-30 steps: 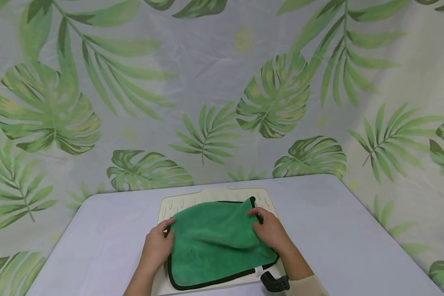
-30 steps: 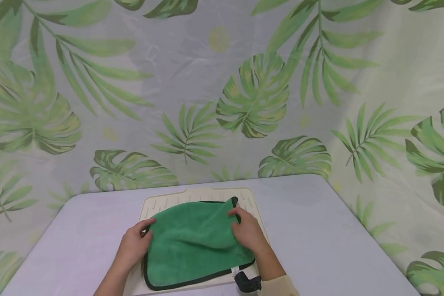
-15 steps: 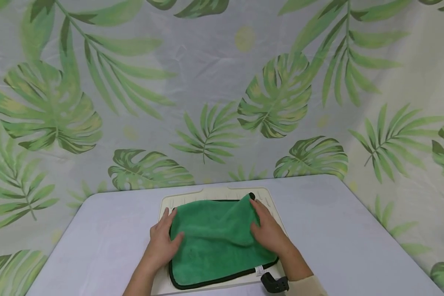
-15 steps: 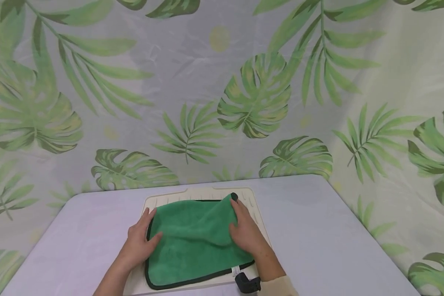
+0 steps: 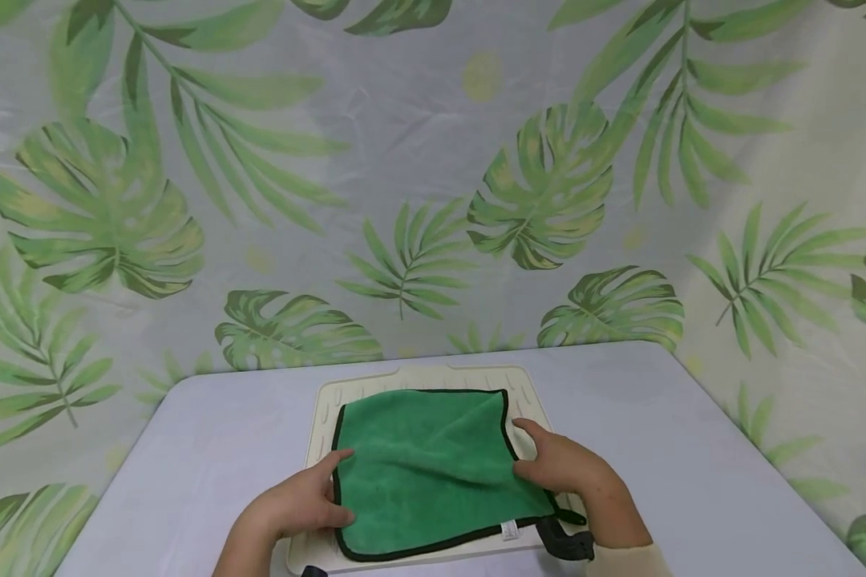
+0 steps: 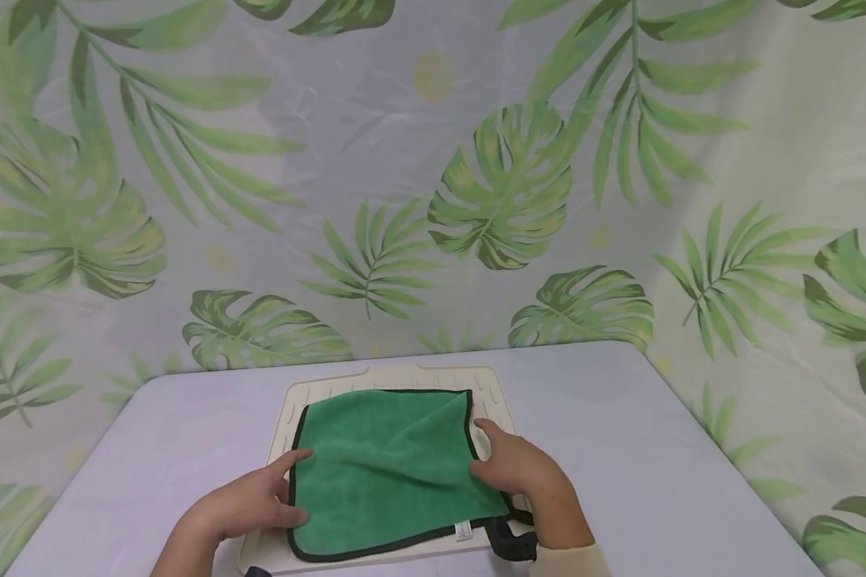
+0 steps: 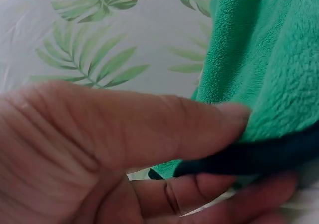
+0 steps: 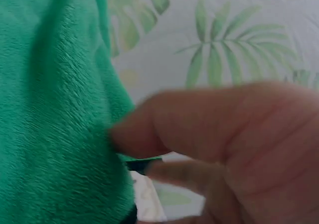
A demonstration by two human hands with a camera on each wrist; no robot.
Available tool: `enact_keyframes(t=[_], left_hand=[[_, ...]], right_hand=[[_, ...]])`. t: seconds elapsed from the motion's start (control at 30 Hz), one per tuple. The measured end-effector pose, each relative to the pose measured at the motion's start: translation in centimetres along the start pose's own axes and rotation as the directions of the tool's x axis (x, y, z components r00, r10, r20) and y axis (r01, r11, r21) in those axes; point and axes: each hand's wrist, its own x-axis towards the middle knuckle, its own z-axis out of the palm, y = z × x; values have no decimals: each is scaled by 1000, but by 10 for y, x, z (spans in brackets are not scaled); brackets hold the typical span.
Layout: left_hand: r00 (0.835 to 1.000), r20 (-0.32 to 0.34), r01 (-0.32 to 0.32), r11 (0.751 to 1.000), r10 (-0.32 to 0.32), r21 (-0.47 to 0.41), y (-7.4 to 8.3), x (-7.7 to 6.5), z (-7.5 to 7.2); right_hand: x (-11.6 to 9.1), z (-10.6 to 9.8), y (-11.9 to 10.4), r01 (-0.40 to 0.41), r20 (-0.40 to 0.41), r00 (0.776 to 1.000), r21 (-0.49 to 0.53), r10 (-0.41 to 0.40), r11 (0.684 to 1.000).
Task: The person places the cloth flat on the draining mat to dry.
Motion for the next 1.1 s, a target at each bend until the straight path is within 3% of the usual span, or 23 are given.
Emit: enact_keyframes(t=[0.07, 0.17, 0.3, 0.4, 0.5, 0.57, 0.67, 0.77, 0.97, 1.1], left_hand=[[999, 43, -12, 998, 15, -59, -2, -1, -1], [999, 42, -2, 993, 7, -116, -5, -4, -4], [1000, -11, 4, 995, -6, -101, -8, -9, -11], [995, -95, 16, 999, -20, -42, -9, -5, -13], [969, -248, 32, 999, -24, 31, -13, 8, -8], [940, -340, 31, 999, -24, 16, -18, 17, -3], [905, -425, -15, 999, -1, -35, -22, 29, 4], [898, -439, -62, 997, 34, -50, -24, 34, 9], [915, -398, -51, 998, 61, 34, -20, 33, 16], [914, -395, -69, 995, 94, 76, -19, 33, 19]], right_hand=[[-2, -1, 2, 18, 45, 999, 48, -20, 999], [-3, -2, 4, 44, 63, 997, 90, -49, 995], [0, 0, 4, 19, 60, 998, 92, -25, 996], [7, 4, 5, 39, -12, 999, 72, -38, 997], [19, 14, 9, 93, -179, 980, 41, -85, 995], [26, 23, 12, 119, -276, 956, 68, -96, 990], [34, 35, 15, 162, -338, 935, 141, -106, 977], [40, 42, 14, 186, -351, 930, 190, -110, 964], [43, 47, 12, 240, -378, 912, 172, -161, 955], [41, 50, 11, 261, -383, 904, 148, -189, 954]])
